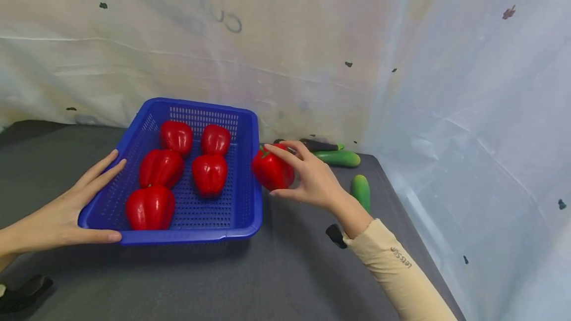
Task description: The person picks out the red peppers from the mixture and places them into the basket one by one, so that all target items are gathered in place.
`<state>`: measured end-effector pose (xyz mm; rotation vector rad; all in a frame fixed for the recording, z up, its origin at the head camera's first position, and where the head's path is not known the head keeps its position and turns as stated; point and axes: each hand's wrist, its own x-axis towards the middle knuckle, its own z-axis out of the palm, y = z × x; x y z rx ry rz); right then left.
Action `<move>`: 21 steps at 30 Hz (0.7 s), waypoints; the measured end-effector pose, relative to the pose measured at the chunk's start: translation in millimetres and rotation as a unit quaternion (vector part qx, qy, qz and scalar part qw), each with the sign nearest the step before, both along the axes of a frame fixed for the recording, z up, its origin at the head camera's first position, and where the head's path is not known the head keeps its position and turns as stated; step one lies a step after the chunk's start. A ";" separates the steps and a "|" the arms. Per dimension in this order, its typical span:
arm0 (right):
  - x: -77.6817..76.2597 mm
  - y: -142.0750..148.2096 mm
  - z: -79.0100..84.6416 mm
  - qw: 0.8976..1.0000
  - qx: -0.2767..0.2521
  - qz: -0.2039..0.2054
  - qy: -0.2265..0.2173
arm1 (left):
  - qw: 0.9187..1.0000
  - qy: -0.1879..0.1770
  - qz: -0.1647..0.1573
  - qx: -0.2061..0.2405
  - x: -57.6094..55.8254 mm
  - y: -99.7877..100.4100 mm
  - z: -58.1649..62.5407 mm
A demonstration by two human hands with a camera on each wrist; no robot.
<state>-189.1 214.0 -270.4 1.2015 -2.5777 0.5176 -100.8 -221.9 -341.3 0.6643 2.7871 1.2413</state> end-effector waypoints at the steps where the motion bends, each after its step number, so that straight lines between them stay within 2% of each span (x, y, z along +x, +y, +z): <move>1: 0.6 -1.6 1.0 1.000 0.001 0.003 0.003 | 1.000 0.000 0.001 -0.001 0.1 0.1 0.1; 7: 2.8 -9.7 6.8 1.000 0.003 0.015 0.009 | 1.000 -0.001 0.000 0.000 0.2 0.3 0.1; 13: 4.7 -20.2 11.9 1.000 0.008 0.016 -0.008 | 1.000 -0.003 -0.001 0.000 0.3 0.0 -0.5; 21: 10.8 -40.7 22.8 0.996 0.020 -0.011 -0.092 | 1.000 -0.003 -0.005 0.002 -0.4 -0.1 -0.4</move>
